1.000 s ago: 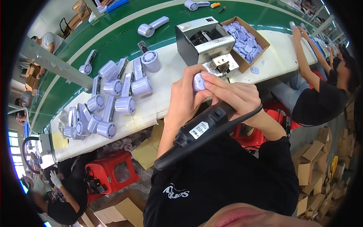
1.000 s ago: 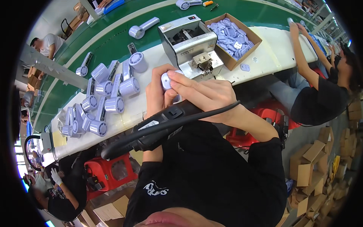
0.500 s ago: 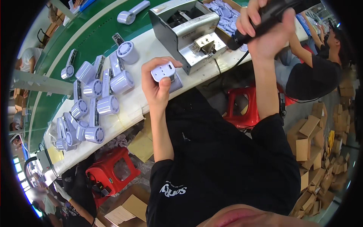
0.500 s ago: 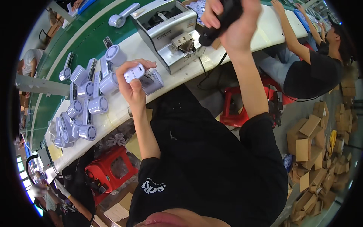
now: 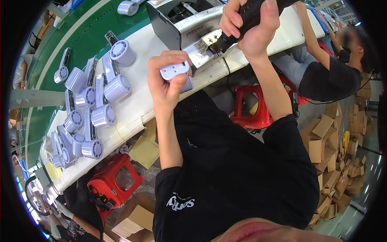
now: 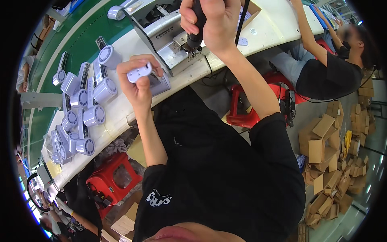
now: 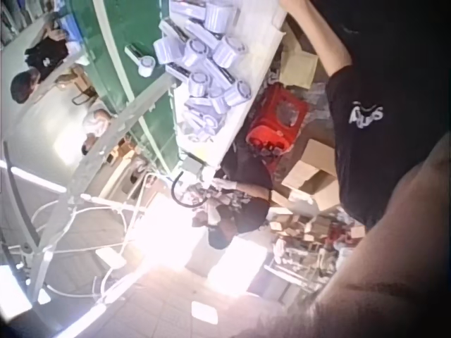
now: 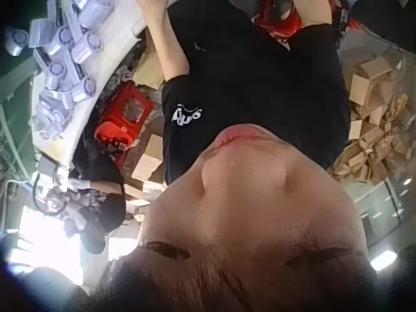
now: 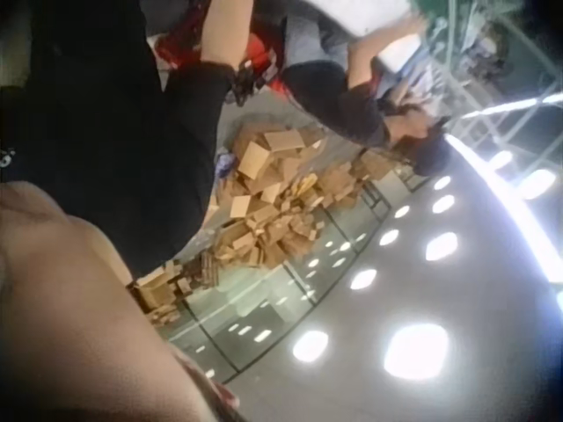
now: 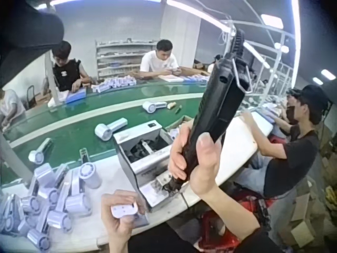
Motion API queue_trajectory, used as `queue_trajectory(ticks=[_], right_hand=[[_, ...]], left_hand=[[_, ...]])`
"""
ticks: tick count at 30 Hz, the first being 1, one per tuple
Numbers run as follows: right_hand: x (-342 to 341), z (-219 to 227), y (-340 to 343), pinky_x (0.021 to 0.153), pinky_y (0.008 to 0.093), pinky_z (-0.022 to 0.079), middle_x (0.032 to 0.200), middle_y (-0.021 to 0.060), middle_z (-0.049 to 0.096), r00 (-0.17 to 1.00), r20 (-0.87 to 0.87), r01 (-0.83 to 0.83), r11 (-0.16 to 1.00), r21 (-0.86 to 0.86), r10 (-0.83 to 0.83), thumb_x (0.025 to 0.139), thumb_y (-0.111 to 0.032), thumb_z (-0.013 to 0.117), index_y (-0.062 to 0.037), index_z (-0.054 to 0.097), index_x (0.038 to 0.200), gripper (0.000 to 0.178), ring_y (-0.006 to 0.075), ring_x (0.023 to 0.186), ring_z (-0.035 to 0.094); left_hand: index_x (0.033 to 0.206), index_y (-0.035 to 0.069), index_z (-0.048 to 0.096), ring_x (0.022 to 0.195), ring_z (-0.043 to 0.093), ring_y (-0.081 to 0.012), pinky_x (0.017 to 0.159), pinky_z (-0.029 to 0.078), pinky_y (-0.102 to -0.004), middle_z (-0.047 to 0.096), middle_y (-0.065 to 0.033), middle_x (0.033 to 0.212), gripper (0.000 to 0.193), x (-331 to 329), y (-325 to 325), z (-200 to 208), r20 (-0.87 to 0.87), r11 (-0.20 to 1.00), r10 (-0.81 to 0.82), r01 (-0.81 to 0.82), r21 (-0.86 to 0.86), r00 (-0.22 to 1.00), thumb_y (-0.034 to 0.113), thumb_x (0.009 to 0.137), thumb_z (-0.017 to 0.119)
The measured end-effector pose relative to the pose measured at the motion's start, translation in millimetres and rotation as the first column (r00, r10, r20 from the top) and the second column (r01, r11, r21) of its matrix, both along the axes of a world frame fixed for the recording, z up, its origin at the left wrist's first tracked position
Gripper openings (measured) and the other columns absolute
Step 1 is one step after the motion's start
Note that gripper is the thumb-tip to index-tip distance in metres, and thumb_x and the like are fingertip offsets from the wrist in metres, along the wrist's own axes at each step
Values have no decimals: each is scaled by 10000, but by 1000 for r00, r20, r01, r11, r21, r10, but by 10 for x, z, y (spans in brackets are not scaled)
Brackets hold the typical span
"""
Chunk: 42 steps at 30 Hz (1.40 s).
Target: Assembling electronic components by inserting parts into plastic housings and fastening them with an electric screwdriver.
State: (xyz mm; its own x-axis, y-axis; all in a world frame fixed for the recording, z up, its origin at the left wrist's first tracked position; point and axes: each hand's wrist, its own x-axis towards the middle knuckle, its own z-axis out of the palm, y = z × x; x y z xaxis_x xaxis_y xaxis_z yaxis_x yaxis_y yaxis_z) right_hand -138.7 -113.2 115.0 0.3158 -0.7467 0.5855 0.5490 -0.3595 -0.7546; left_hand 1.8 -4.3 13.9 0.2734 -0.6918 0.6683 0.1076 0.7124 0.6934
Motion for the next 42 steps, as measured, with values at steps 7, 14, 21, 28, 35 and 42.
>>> queue_trajectory(ticks=[7, 14, 21, 28, 35, 42], right_hand=[[-116, -48, 63, 379, 244, 337, 549, 48, 417, 996, -43, -81, 995, 67, 84, 857, -675, 528, -80, 414, 877, 607, 115, 386, 352], [-52, 439, 320, 362, 297, 324, 532, 46, 417, 943, 73, -325, 945, -20, 326, 855, -733, 441, -97, 417, 891, 637, 137, 372, 358], [243, 786, 435, 362, 310, 322, 528, 44, 417, 924, 4, -382, 921, -75, 383, 852, -748, 415, -103, 421, 895, 646, 144, 368, 364], [485, 627, 405, 359, 306, 321, 525, 44, 415, 936, -75, -347, 937, -47, 343, 855, -745, 412, -101, 421, 893, 645, 142, 364, 362], [550, 504, 373, 356, 303, 320, 521, 44, 413, 942, -105, -321, 947, -22, 317, 858, -742, 409, -100, 421, 891, 644, 140, 360, 359], [459, 524, 353, 353, 299, 320, 518, 44, 411, 946, -25, -325, 945, -32, 325, 861, -739, 406, -98, 421, 890, 642, 139, 356, 357]], left_hand=[[1062, 26, 468, 696, 587, -174, 625, 471, -272, 606, -171, 926, 436, 14, -59, -24, -36, 999, 21, -22, -43, 999, 377, 899, 667], [1092, 47, 427, 676, 587, -214, 633, 479, -307, 592, -182, 879, 487, 55, 12, -6, 49, 996, 86, -87, 21, 995, 467, 916, 600], [1071, 19, 526, 812, 626, -133, 753, 492, -253, 662, -88, 999, 452, 44, -5, -178, -25, 996, 65, -63, 66, 998, 365, 856, 723], [1097, 28, 523, 793, 622, -137, 740, 488, -252, 690, -89, 979, 450, 28, 21, -163, -40, 994, 45, -41, 104, 998, 309, 832, 753], [1082, 31, 518, 735, 603, -132, 687, 482, -248, 689, -80, 916, 452, 53, 38, -174, -2, 991, 58, -58, 124, 998, 316, 825, 759], [1058, 33, 528, 713, 595, -149, 677, 478, -246, 679, -71, 900, 458, 26, 59, -137, -14, 989, 46, -44, 143, 999, 298, 791, 788]])
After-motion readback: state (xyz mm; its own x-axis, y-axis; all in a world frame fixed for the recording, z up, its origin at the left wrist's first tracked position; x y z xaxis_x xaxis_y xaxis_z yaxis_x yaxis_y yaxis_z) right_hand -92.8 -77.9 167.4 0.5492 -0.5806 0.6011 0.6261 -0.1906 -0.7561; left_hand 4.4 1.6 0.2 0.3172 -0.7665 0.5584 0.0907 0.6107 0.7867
